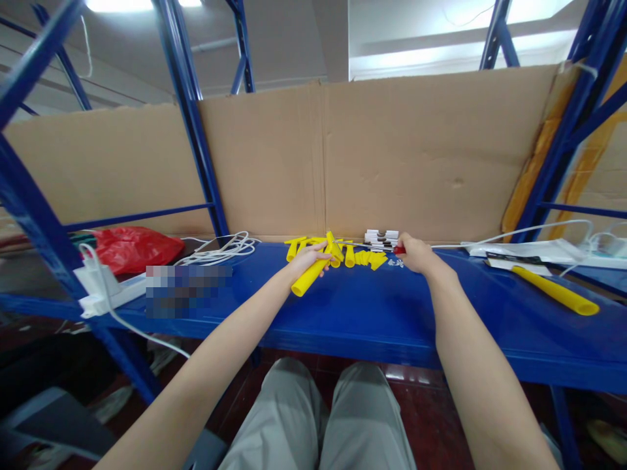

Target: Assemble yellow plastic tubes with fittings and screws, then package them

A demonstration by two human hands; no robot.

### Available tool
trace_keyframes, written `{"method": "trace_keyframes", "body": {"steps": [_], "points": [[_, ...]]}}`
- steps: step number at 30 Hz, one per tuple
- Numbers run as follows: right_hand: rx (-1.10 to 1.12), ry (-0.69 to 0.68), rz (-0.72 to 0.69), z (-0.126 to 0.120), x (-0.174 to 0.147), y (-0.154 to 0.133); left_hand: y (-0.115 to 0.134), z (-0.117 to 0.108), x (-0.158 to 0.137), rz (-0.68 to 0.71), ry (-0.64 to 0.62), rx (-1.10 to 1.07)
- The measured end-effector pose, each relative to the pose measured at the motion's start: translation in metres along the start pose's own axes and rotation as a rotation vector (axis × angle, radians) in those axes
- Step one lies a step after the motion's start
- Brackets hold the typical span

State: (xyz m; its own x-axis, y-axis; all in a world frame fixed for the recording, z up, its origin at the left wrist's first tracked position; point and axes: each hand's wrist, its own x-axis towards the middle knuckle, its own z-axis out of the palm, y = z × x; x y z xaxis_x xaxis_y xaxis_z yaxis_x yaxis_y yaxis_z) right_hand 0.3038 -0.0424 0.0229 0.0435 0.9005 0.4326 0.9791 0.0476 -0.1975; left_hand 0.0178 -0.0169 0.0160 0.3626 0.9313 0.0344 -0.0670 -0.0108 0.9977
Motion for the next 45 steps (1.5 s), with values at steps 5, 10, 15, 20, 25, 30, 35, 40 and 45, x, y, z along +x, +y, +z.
{"method": "trace_keyframes", "body": {"steps": [5, 10, 15, 20, 25, 30, 35, 40, 45], "points": [[-0.002, -0.007, 0.002, 0.0, 0.0, 0.001, 0.0, 0.0, 0.001, -0.022, 0.001, 0.0], [0.004, 0.024, -0.003, 0.001, 0.001, 0.0, -0.002, -0.003, 0.004, -0.011, -0.032, -0.041], [-0.021, 0.0, 0.01, 0.001, 0.001, -0.003, -0.003, -0.008, 0.009, -0.045, -0.159, -0.078], [-0.039, -0.012, 0.015, 0.001, 0.0, -0.005, -0.003, -0.013, 0.013, -0.059, -0.263, -0.123], [-0.067, -0.006, 0.027, 0.002, 0.001, 0.001, -0.003, -0.013, 0.014, -0.046, -0.269, -0.16], [-0.06, 0.0, 0.045, 0.001, 0.001, 0.001, 0.0, -0.009, 0.011, -0.068, -0.212, -0.123], [-0.029, 0.02, 0.015, -0.001, 0.0, -0.004, 0.002, -0.004, 0.007, -0.086, -0.154, -0.085], [-0.008, 0.01, 0.015, -0.002, -0.001, -0.005, 0.003, -0.002, 0.005, -0.089, -0.135, -0.088], [0.016, 0.033, -0.017, 0.003, 0.002, 0.002, 0.002, -0.003, 0.006, -0.086, -0.122, -0.083]]}}
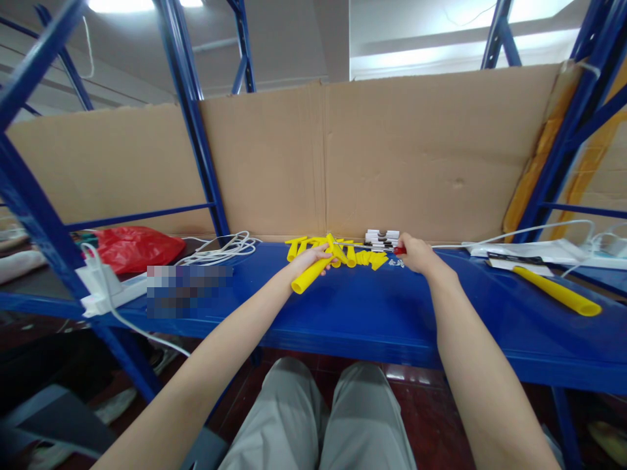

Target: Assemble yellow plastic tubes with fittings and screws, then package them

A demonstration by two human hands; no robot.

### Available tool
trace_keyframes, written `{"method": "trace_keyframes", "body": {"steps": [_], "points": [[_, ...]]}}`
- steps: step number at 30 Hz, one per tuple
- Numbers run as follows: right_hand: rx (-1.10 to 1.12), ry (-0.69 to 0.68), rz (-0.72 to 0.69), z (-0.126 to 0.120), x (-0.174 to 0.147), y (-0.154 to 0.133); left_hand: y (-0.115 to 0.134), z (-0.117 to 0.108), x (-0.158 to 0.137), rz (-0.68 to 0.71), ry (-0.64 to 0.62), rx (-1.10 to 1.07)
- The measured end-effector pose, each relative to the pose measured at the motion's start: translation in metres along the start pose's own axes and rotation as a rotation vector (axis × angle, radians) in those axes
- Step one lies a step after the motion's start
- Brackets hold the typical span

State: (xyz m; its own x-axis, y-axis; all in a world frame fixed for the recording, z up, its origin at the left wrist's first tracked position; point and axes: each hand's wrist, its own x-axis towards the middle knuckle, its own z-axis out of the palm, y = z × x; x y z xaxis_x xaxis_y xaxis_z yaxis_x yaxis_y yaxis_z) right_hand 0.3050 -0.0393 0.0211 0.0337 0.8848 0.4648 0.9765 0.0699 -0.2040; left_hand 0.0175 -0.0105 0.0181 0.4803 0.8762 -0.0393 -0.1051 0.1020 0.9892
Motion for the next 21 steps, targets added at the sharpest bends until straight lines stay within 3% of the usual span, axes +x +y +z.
{"method": "trace_keyframes", "body": {"steps": [12, 21], "points": [[0.02, 0.023, -0.03, 0.006, 0.004, 0.009, -0.001, 0.003, -0.003, -0.002, 0.041, 0.084], [-0.003, 0.006, 0.015, -0.003, -0.002, -0.002, -0.001, 0.003, -0.004, 0.008, 0.068, 0.133]]}}
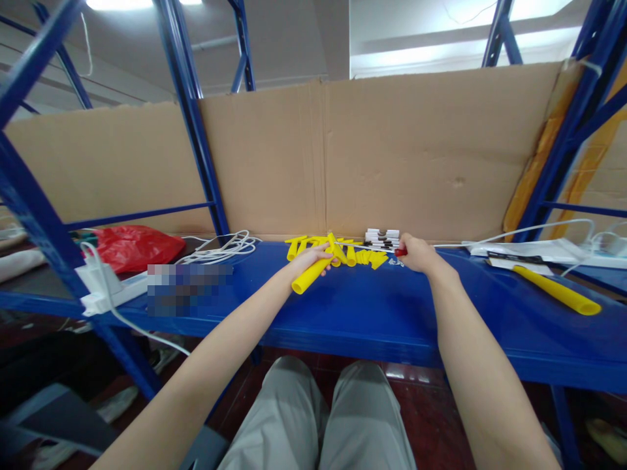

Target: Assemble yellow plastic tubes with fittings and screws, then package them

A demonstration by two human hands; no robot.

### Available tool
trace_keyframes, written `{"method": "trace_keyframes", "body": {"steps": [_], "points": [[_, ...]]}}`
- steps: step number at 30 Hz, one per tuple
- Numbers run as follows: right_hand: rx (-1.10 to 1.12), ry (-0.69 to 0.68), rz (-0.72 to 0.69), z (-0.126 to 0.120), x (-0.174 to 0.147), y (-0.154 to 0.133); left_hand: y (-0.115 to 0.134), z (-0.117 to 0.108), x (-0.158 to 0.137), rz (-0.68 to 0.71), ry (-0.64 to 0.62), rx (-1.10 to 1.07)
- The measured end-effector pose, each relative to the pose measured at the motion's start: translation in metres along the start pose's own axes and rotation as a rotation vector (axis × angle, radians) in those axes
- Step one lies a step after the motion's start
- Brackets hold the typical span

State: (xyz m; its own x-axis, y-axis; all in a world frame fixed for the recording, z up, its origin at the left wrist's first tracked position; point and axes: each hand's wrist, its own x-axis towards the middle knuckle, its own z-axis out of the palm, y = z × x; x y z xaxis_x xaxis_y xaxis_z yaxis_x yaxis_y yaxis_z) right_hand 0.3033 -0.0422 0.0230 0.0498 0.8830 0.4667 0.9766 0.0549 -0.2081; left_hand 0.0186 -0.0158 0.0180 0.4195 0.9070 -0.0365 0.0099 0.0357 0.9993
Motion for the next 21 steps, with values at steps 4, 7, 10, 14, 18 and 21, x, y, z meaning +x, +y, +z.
{"method": "trace_keyframes", "body": {"steps": [4, 7, 10, 14, 18, 21], "points": [[-0.017, -0.003, 0.005, -0.005, -0.001, -0.004, 0.004, 0.002, -0.007, 0.016, 0.017, 0.054], [-0.002, 0.002, -0.005, -0.007, -0.001, -0.004, 0.006, 0.002, -0.009, 0.048, 0.028, 0.093], [0.032, 0.01, -0.023, -0.008, -0.001, -0.005, 0.008, 0.001, -0.01, 0.073, 0.042, 0.133], [0.098, -0.008, -0.041, -0.008, -0.003, -0.009, 0.012, -0.001, -0.016, 0.086, 0.068, 0.198], [0.142, -0.085, -0.018, -0.008, -0.005, -0.015, 0.013, -0.004, -0.025, 0.09, 0.088, 0.245], [0.193, -0.135, -0.018, -0.005, -0.005, -0.019, 0.01, -0.007, -0.027, 0.103, 0.12, 0.261]]}}
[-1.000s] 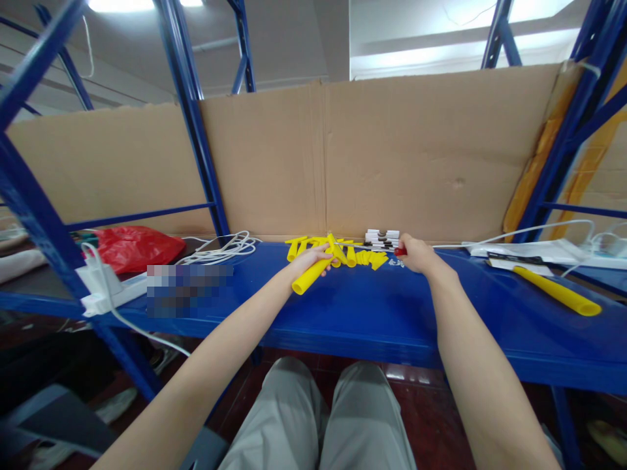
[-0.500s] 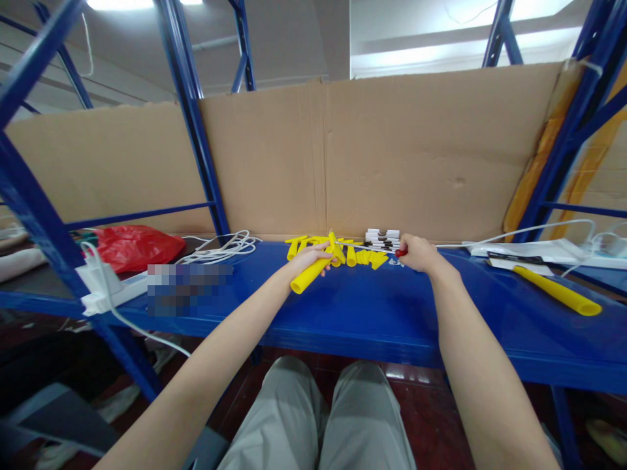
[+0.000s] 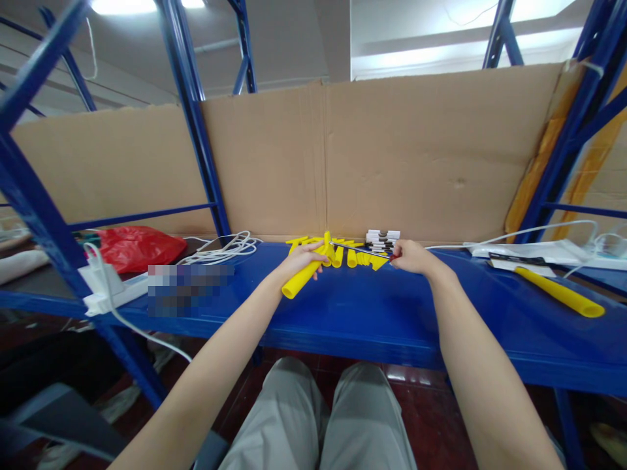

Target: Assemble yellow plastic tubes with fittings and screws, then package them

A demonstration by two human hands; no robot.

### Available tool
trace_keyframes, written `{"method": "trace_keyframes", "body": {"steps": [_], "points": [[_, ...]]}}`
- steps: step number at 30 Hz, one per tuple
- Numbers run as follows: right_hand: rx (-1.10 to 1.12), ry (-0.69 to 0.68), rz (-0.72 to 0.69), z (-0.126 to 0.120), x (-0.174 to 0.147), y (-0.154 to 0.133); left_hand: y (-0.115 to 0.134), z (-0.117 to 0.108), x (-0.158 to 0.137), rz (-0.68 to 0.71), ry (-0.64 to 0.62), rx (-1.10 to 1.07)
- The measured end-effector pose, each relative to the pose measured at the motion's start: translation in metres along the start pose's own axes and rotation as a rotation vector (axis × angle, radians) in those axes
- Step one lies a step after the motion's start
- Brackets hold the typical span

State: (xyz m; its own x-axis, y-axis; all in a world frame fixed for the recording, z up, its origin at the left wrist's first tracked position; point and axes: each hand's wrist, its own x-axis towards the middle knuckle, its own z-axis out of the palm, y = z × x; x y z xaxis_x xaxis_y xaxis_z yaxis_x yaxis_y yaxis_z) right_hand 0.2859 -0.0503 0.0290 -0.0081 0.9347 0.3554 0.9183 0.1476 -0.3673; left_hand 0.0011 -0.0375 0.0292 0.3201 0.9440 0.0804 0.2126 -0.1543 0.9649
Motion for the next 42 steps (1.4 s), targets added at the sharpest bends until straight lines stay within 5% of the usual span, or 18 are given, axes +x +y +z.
{"method": "trace_keyframes", "body": {"steps": [17, 33, 42], "points": [[-0.046, 0.023, -0.291, 0.011, 0.005, -0.003, -0.013, -0.006, 0.013, -0.019, 0.166, 0.017], [-0.274, 0.233, -0.258, 0.008, 0.002, -0.01, -0.011, -0.006, 0.01, -0.027, 0.15, 0.051], [-0.31, 0.239, -0.257, 0.003, -0.001, -0.004, -0.013, -0.005, 0.012, -0.07, 0.168, 0.078]]}}
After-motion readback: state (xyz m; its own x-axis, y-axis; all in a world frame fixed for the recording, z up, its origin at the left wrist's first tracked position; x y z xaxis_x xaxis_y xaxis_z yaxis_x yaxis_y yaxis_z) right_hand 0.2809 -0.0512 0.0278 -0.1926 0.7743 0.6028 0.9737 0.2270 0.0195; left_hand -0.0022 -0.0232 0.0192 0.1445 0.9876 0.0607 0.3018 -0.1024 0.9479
